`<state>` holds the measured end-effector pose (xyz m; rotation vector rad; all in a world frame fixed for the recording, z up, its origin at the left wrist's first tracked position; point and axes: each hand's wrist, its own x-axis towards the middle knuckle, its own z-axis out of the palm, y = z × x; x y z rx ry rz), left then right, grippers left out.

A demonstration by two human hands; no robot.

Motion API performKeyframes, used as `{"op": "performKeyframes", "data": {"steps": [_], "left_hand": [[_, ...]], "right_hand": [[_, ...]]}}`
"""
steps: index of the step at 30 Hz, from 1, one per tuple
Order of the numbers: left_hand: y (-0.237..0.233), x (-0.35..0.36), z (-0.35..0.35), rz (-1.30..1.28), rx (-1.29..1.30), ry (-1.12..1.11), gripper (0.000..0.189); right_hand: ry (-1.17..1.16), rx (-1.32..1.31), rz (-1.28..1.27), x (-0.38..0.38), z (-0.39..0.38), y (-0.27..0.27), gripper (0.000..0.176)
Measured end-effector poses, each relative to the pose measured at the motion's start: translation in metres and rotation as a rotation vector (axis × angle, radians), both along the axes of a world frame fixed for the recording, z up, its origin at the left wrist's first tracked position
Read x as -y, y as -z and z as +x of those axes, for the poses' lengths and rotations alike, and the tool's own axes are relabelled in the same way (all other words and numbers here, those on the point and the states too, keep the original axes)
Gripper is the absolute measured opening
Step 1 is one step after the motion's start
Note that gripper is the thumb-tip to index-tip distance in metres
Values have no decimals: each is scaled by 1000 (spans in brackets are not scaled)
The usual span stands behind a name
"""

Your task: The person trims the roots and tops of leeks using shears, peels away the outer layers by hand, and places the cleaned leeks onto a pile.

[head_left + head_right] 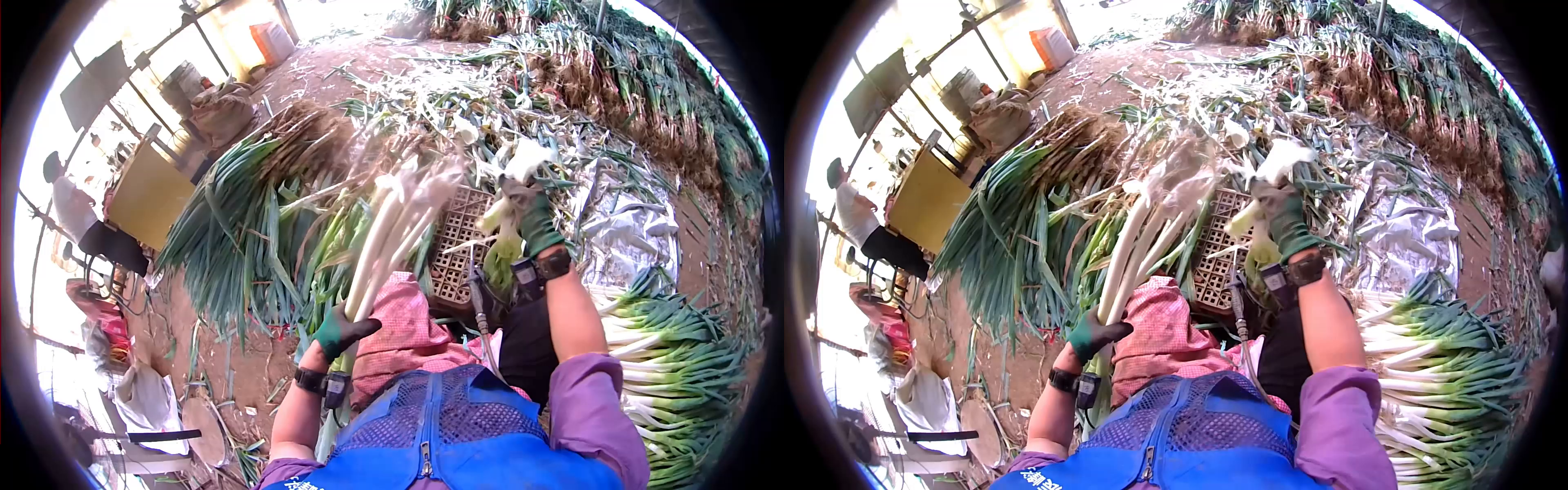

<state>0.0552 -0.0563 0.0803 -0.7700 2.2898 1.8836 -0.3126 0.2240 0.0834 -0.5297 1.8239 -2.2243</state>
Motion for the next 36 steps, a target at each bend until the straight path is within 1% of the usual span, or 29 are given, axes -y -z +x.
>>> {"op": "performKeyframes", "data": {"steps": [1,3,4,6,7,8,9,11,13,14,16,17,20,23,24,27,28,29,31,32,35,36], "left_hand": [[1,-1,0,21,-6,8,49],[0,-4,-4,63,-26,21,50],[-3,-8,-7,65,-35,31,49],[1,-15,-9,55,-53,60,47],[3,-17,-9,46,-62,71,47],[3,-18,-9,10,10,107,45],[2,-21,-9,13,4,117,46],[-4,-23,-7,35,51,135,62],[-2,-23,-7,37,64,131,51],[-1,-23,-7,40,71,129,46],[-1,-24,-8,28,28,145,47],[-1,-25,-8,23,7,151,47],[10,-25,-11,24,43,146,50],[6,-33,-15,-20,86,136,55],[6,-35,-17,1,53,145,58],[-24,-47,-22,8,122,186,60],[-15,-51,-24,-16,55,191,63],[-14,-53,-29,38,87,198,64],[-6,-57,-36,51,8,208,63],[-7,-60,-38,48,17,217,62],[-11,-63,-46,10,28,251,61],[-16,-64,-46,-21,24,269,59]], "right_hand": [[-23,-25,104,-5,3,-3,32],[-52,-142,510,6,38,-20,27],[-83,-186,601,18,51,-29,25],[-196,-207,374,36,67,-39,24],[-262,-116,206,49,60,-22,26],[-335,181,-80,58,61,-19,29],[-356,487,-367,67,62,-16,32],[-380,269,-231,69,61,-9,36],[-367,4,47,71,54,-2,39],[-357,-129,188,72,56,-8,41],[-335,-293,253,64,62,-19,42],[-324,-375,286,60,69,-33,43],[-273,-242,673,53,86,-67,45],[-216,-304,1046,58,84,-57,49],[-132,-328,847,60,69,-8,43],[148,-404,1048,50,79,-33,32],[295,-683,984,50,69,-1,25],[314,-695,998,50,60,11,27],[346,-722,1037,45,47,21,30],[325,-822,1081,37,46,21,34],[337,-785,1257,35,33,23,37],[406,-754,1250,27,11,43,33]]}}
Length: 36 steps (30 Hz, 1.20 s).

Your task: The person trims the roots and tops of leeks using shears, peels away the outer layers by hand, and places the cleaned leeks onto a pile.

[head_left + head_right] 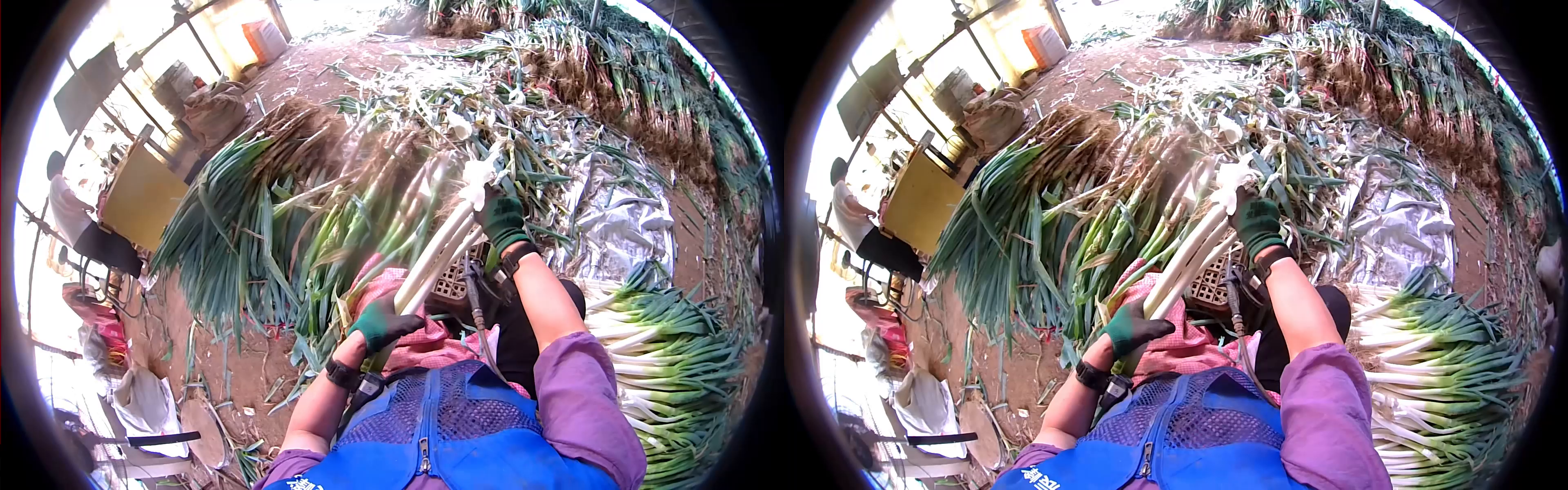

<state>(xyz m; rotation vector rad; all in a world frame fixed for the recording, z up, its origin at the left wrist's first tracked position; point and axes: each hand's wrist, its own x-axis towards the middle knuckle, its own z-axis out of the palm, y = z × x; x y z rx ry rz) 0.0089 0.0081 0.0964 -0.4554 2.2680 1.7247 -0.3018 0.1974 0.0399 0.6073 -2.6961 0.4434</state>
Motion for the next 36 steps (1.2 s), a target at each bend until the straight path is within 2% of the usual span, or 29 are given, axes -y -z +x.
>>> {"op": "performKeyframes", "data": {"steps": [1,3,5,7,9,10,11,13,14,15,16,17,18,19,20,22,24,27,29,30,32,33,35,36], "left_hand": [[-6,-1,1,-30,-6,18,58],[-16,5,30,-95,33,17,53],[-5,29,61,-31,89,-28,52],[22,40,76,9,127,-149,50],[22,38,65,-19,115,-173,48],[19,35,57,-31,133,-168,50],[12,28,49,-43,151,-162,51],[14,22,38,-127,160,-128,54],[16,20,36,-174,169,-112,55],[17,17,36,-185,159,-107,57],[17,13,35,-194,147,-102,58],[18,11,33,-203,131,-98,60],[31,12,35,-179,96,-98,61],[31,9,34,-183,93,-91,61],[31,7,33,-186,90,-87,62],[29,5,34,-181,100,-84,63],[28,6,36,-162,123,-79,65],[24,5,35,-171,123,-47,65],[10,3,34,-171,88,-19,65],[9,5,36,-146,106,-45,64],[9,14,48,-93,156,-95,63],[16,18,52,-26,119,-136,59],[42,31,53,-18,119,-144,51],[44,30,49,-25,96,-151,50]], "right_hand": [[58,-14,-34,-9,-22,21,30],[264,-45,-206,-85,-95,54,21],[484,32,-252,-154,-81,-4,17],[376,51,-284,-209,-103,-10,17],[255,320,-698,-204,-95,-21,18],[228,386,-818,-202,-89,-31,14],[333,571,-1148,-154,-45,-55,22],[-23,868,-1336,-125,-17,-64,38],[-351,809,-1241,-112,-10,-55,35],[-390,840,-1286,-81,19,-72,38],[-269,815,-1054,-61,27,-66,44],[-459,823,-1021,-43,37,-65,49],[-596,496,-1066,-16,71,-83,48],[-664,632,-1044,-4,84,-86,59],[-611,770,-956,8,86,-84,56],[-632,667,-797,22,81,-63,47],[-754,189,-650,23,70,-43,35],[-420,105,-344,7,66,-44,24],[-114,-163,-324,-25,13,-13,20],[6,-164,-328,-52,-8,-17,19],[87,43,-523,-99,-21,-42,22],[47,250,-704,-117,-20,-56,24],[20,359,-815,-144,-27,-46,30],[-36,512,-992,-151,-26,-37,37]]}}
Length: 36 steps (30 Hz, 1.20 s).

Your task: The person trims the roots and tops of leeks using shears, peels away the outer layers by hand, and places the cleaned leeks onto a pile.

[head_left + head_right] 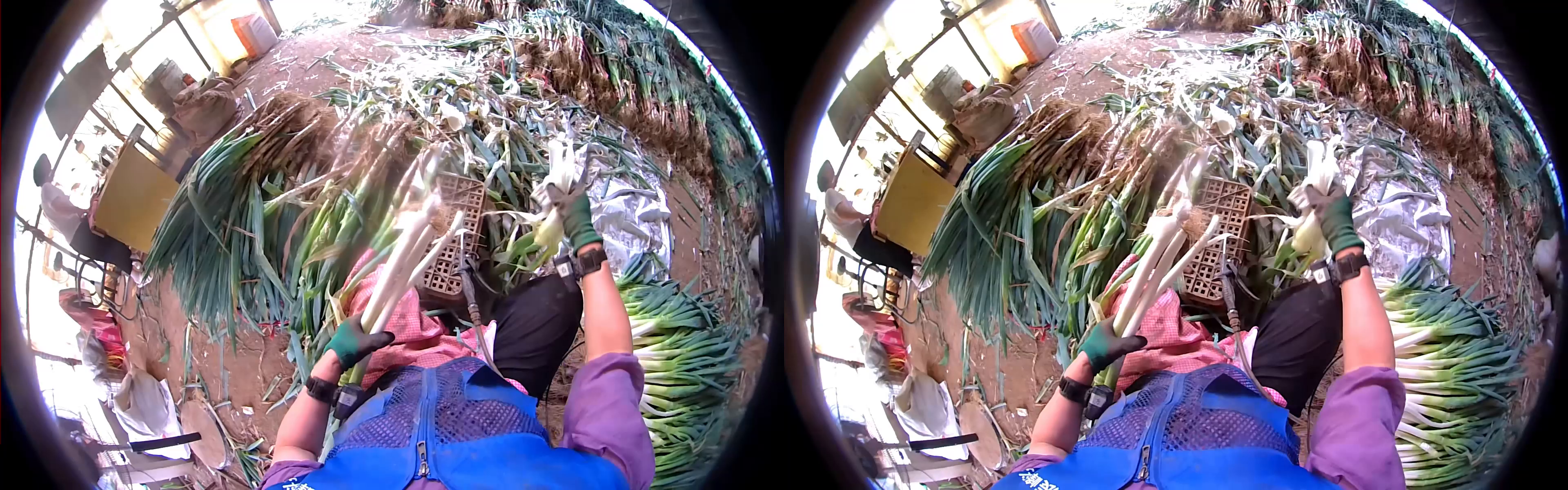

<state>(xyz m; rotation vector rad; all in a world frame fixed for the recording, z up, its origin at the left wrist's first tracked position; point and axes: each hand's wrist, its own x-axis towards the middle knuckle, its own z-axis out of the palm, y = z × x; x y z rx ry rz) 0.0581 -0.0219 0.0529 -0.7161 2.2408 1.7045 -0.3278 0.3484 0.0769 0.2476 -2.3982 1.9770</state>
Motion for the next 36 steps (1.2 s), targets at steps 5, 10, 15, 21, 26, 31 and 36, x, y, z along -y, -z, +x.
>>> {"op": "performKeyframes", "data": {"steps": [5,10,15,21,26,31,36], "left_hand": [[0,-13,-14,-96,22,109,58],[-21,-27,-16,-128,66,136,61],[-12,-22,-12,-106,50,119,57],[-13,-6,-10,114,-37,172,51],[-12,20,-1,167,16,-85,52],[-29,101,8,163,-277,-315,38],[-99,184,26,129,-576,-549,41]], "right_hand": [[-349,179,-41,49,61,-18,51],[-602,240,-58,126,93,-8,49],[-477,227,-422,148,105,9,25],[-265,304,-991,116,73,-42,32],[154,43,-329,10,21,-68,39],[274,-121,480,-187,3,6,52],[-31,226,1733,-313,129,114,59]]}}
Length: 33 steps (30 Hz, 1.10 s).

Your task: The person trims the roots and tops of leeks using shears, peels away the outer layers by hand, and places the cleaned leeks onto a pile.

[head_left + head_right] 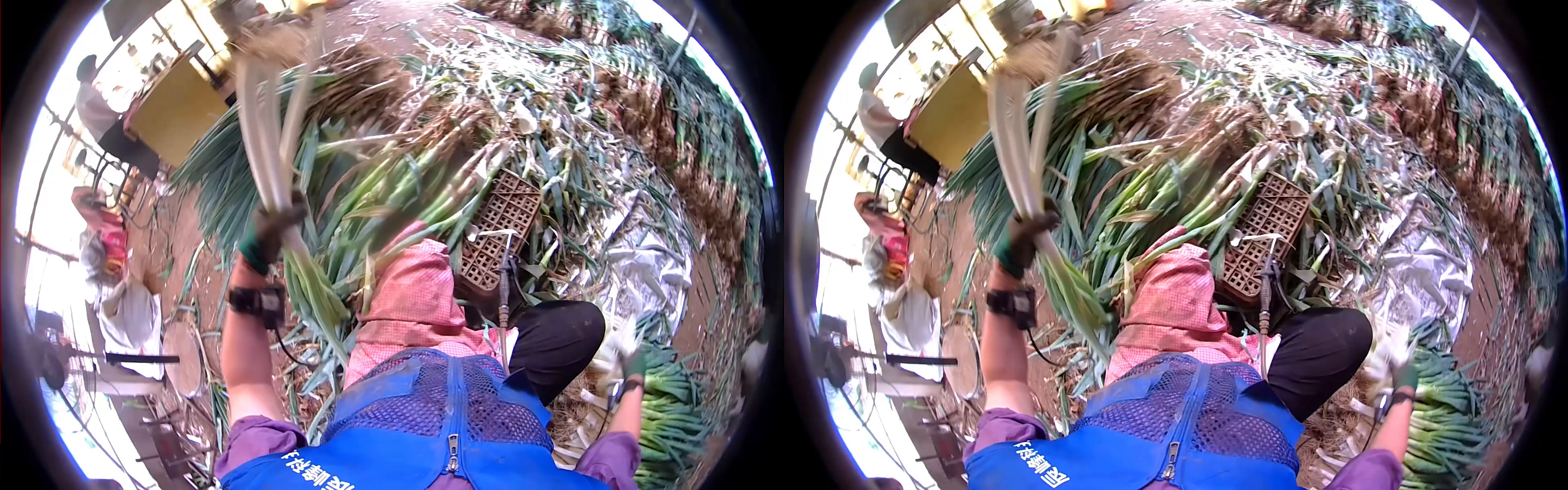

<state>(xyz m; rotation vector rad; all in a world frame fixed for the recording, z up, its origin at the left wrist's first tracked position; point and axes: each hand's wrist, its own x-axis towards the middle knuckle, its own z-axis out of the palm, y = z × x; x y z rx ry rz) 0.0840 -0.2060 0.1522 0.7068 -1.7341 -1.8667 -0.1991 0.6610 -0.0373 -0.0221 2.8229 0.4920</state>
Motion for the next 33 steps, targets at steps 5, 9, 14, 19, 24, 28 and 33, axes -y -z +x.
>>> {"op": "performKeyframes", "data": {"steps": [5,9,14,19,24,28,33], "left_hand": [[-72,48,33,-16,-260,47,51],[-130,52,55,-84,-322,78,60],[-199,17,63,-223,-284,79,53],[-229,-45,54,-426,20,-46,46],[-172,-77,4,-485,359,285,42],[-78,-137,-64,-726,730,646,48],[-27,-225,-81,-1055,800,1132,53]], "right_hand": [[134,524,49,-3,56,28,65],[208,471,-167,21,-50,40,71],[-506,-322,-1066,282,-227,-150,42],[-1117,-444,-1334,480,-164,-351,56],[-1629,-650,-1140,524,5,-352,58],[-1834,-704,-810,521,82,-281,40],[-1502,14,-664,469,84,-211,76]]}}
